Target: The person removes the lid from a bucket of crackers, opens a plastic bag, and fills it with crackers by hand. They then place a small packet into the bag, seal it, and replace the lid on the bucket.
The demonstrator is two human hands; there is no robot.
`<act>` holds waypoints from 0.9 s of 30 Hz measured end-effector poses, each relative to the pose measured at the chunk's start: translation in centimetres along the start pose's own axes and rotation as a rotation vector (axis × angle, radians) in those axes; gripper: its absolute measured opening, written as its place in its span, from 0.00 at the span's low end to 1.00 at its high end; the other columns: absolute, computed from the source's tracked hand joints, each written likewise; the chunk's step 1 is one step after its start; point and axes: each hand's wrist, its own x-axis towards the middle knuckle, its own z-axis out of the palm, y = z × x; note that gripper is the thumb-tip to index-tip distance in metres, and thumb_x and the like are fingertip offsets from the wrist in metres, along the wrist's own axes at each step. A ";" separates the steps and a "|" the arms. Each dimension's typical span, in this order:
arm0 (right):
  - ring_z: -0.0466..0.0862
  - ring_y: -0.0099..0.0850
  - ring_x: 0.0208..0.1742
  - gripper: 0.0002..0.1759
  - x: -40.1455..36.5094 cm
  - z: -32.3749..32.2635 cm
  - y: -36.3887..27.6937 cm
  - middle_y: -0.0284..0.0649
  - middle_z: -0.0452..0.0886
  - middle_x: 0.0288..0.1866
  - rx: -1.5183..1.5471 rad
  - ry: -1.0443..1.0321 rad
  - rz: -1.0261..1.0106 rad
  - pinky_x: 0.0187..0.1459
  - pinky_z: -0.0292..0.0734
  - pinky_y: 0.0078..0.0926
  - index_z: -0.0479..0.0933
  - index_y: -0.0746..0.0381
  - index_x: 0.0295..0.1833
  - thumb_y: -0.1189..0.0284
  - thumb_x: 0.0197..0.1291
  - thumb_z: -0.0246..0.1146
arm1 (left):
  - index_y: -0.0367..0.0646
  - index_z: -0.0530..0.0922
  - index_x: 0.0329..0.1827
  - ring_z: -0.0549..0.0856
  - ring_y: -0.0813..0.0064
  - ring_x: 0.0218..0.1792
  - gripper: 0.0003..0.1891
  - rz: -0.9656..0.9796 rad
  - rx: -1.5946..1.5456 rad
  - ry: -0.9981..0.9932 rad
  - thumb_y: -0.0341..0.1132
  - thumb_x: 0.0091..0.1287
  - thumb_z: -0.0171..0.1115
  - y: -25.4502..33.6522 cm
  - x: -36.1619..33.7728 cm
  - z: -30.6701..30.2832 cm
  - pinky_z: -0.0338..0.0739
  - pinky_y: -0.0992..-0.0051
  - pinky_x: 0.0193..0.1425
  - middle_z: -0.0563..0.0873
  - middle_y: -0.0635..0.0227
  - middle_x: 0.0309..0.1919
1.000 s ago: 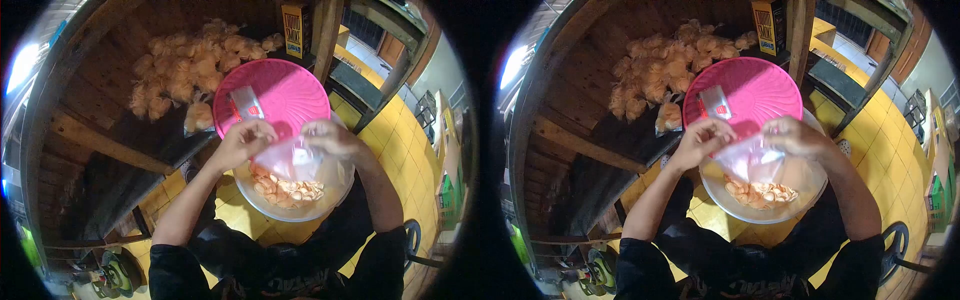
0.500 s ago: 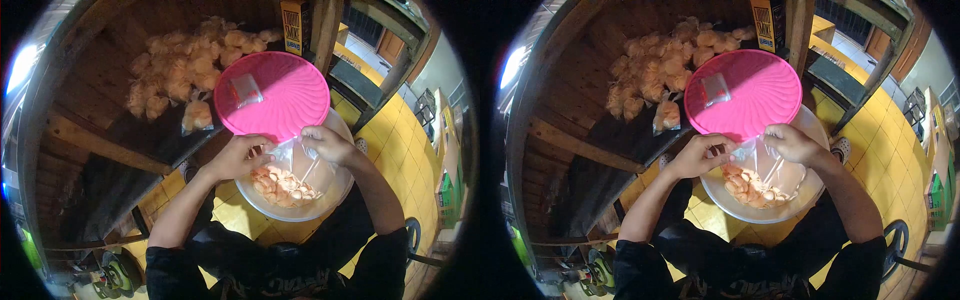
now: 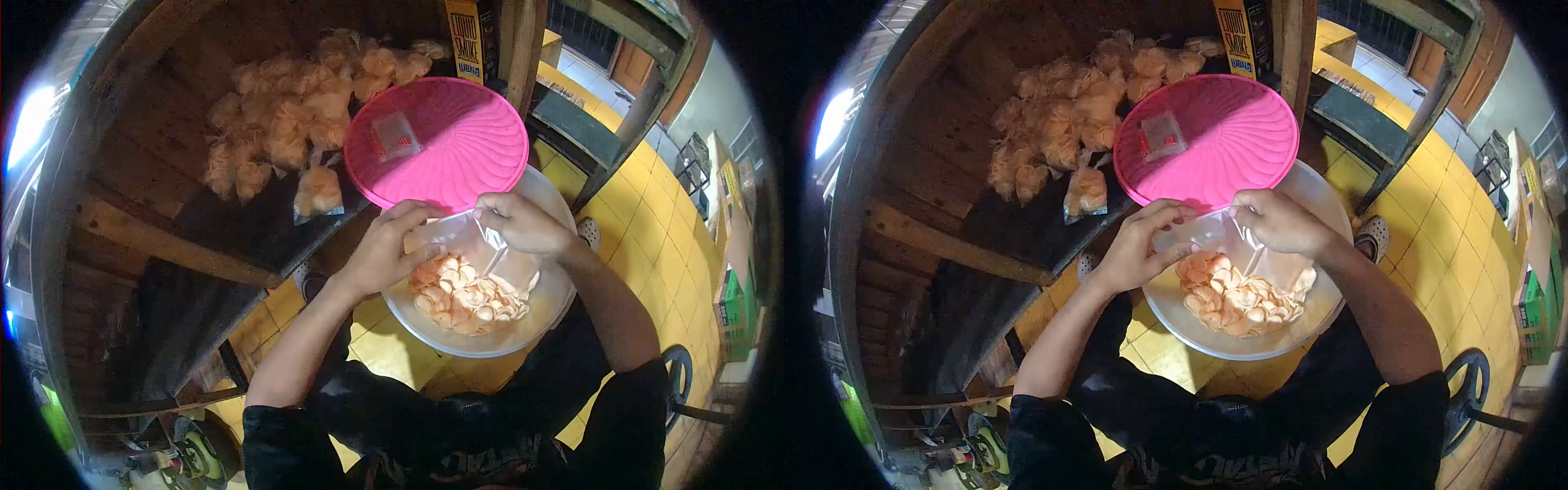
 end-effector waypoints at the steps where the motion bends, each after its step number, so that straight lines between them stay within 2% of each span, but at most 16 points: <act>1: 0.75 0.22 0.34 0.14 0.0 -0.6 0.1 0.35 0.75 0.29 0.039 -0.038 -0.003 0.40 0.73 0.28 0.75 0.67 0.41 0.67 0.74 0.54 | 0.39 0.79 0.57 0.84 0.60 0.53 0.24 0.055 0.035 -0.005 0.35 0.57 0.74 0.0 0.0 0.0 0.77 0.65 0.58 0.82 0.57 0.55; 3: 0.74 0.21 0.35 0.14 -0.3 -1.2 -0.4 0.33 0.75 0.30 0.079 -0.077 -0.005 0.41 0.73 0.27 0.75 0.66 0.41 0.66 0.74 0.54 | 0.39 0.79 0.57 0.83 0.59 0.55 0.25 0.065 0.051 0.003 0.35 0.57 0.74 0.6 0.0 -0.1 0.77 0.64 0.60 0.81 0.56 0.56; 5: 0.73 0.19 0.37 0.13 -0.8 -2.1 -1.7 0.29 0.74 0.32 0.318 -0.164 -0.027 0.43 0.71 0.23 0.75 0.65 0.41 0.66 0.74 0.55 | 0.39 0.79 0.57 0.82 0.58 0.57 0.25 0.080 0.069 0.014 0.34 0.56 0.75 1.2 0.3 -0.1 0.76 0.64 0.61 0.81 0.55 0.57; 8: 0.72 0.16 0.38 0.13 -1.4 -2.7 -2.1 0.25 0.73 0.33 0.335 -0.203 0.013 0.43 0.69 0.20 0.75 0.64 0.42 0.65 0.74 0.55 | 0.38 0.79 0.58 0.84 0.57 0.54 0.25 0.123 0.022 0.027 0.34 0.57 0.74 1.6 0.1 0.5 0.77 0.64 0.61 0.83 0.54 0.54; 10: 0.72 0.16 0.38 0.13 -1.6 -3.4 -1.6 0.25 0.73 0.32 0.271 -0.194 0.022 0.42 0.69 0.19 0.76 0.64 0.41 0.65 0.74 0.54 | 0.37 0.78 0.58 0.86 0.64 0.50 0.21 0.050 -0.076 0.021 0.32 0.62 0.70 1.6 -0.2 1.0 0.77 0.68 0.60 0.86 0.58 0.46; 11: 0.72 0.16 0.37 0.14 -1.8 -3.6 -1.5 0.25 0.73 0.32 0.209 -0.186 0.029 0.41 0.69 0.19 0.76 0.64 0.41 0.64 0.75 0.54 | 0.37 0.78 0.58 0.86 0.64 0.50 0.21 0.049 -0.079 0.019 0.32 0.62 0.70 1.9 -0.2 1.1 0.77 0.68 0.60 0.86 0.58 0.46; 13: 0.72 0.16 0.35 0.15 -2.3 -3.7 -1.9 0.26 0.73 0.32 0.228 -0.108 0.085 0.39 0.70 0.19 0.77 0.64 0.41 0.64 0.75 0.54 | 0.36 0.79 0.55 0.86 0.77 0.44 0.14 -0.237 -0.367 0.013 0.32 0.71 0.63 2.5 -0.1 1.3 0.78 0.74 0.53 0.87 0.65 0.39; 14: 0.71 0.17 0.33 0.16 -2.4 -3.8 -2.2 0.26 0.73 0.31 0.247 -0.028 0.136 0.37 0.70 0.20 0.77 0.64 0.41 0.63 0.75 0.54 | 0.36 0.79 0.55 0.86 0.77 0.44 0.14 -0.237 -0.367 0.012 0.32 0.71 0.63 2.1 -0.1 1.3 0.78 0.74 0.53 0.87 0.65 0.39; 16: 0.73 0.17 0.31 0.16 -2.5 -4.3 -2.8 0.27 0.75 0.31 0.206 -0.049 0.165 0.35 0.70 0.21 0.78 0.65 0.42 0.63 0.74 0.55 | 0.38 0.80 0.51 0.82 0.86 0.42 0.11 -0.297 -0.632 -0.099 0.35 0.76 0.56 0.7 -0.2 1.4 0.76 0.80 0.48 0.86 0.71 0.36; 19: 0.76 0.18 0.29 0.17 -2.7 -4.0 -3.3 0.28 0.79 0.32 0.188 -0.060 0.198 0.33 0.72 0.23 0.79 0.67 0.42 0.62 0.73 0.56 | 0.40 0.82 0.46 0.81 0.87 0.40 0.13 -0.398 -0.605 -0.087 0.39 0.78 0.54 -0.1 -0.4 1.8 0.74 0.82 0.46 0.86 0.73 0.35; 20: 0.78 0.19 0.29 0.18 -2.8 -3.8 -3.4 0.29 0.80 0.32 0.210 -0.053 0.200 0.32 0.72 0.24 0.79 0.68 0.42 0.62 0.73 0.56 | 0.40 0.83 0.45 0.82 0.85 0.41 0.14 -0.487 -0.770 -0.036 0.41 0.77 0.55 -0.3 -0.3 2.3 0.75 0.81 0.49 0.86 0.73 0.37; 21: 0.78 0.19 0.29 0.18 -2.7 -3.8 -3.3 0.29 0.80 0.32 0.211 -0.053 0.201 0.32 0.72 0.24 0.79 0.68 0.42 0.62 0.73 0.56 | 0.40 0.83 0.45 0.82 0.85 0.41 0.14 -0.488 -0.769 -0.036 0.41 0.77 0.55 -0.2 -0.4 2.4 0.75 0.81 0.49 0.86 0.73 0.37; 23: 0.82 0.25 0.30 0.18 -2.6 -4.0 -2.7 0.34 0.83 0.31 0.076 -0.087 0.246 0.34 0.75 0.29 0.79 0.68 0.41 0.61 0.70 0.59 | 0.40 0.84 0.45 0.83 0.83 0.40 0.14 -0.679 -1.071 0.016 0.42 0.76 0.56 0.5 -0.3 2.1 0.77 0.78 0.48 0.87 0.72 0.39; 24: 0.82 0.25 0.30 0.18 -2.5 -4.0 -2.2 0.34 0.83 0.31 0.074 -0.087 0.244 0.34 0.75 0.29 0.79 0.68 0.41 0.61 0.70 0.59 | 0.40 0.84 0.45 0.83 0.83 0.40 0.14 -0.677 -1.070 0.017 0.42 0.76 0.56 0.4 -0.3 2.1 0.77 0.78 0.48 0.87 0.72 0.39; 26: 0.82 0.31 0.29 0.19 -2.5 -3.8 -1.5 0.42 0.82 0.28 -0.351 -0.060 0.052 0.34 0.76 0.33 0.79 0.67 0.37 0.59 0.65 0.65 | 0.41 0.84 0.45 0.84 0.81 0.37 0.13 -0.676 -1.178 0.012 0.41 0.75 0.58 0.3 -0.5 2.2 0.79 0.77 0.45 0.88 0.71 0.38; 27: 0.82 0.31 0.29 0.19 -2.7 -3.3 -1.5 0.42 0.82 0.28 -0.349 -0.062 0.053 0.34 0.76 0.33 0.79 0.67 0.37 0.59 0.65 0.65 | 0.41 0.84 0.45 0.84 0.81 0.37 0.13 -0.678 -1.178 0.012 0.41 0.75 0.58 0.5 -0.5 2.4 0.79 0.77 0.45 0.88 0.71 0.38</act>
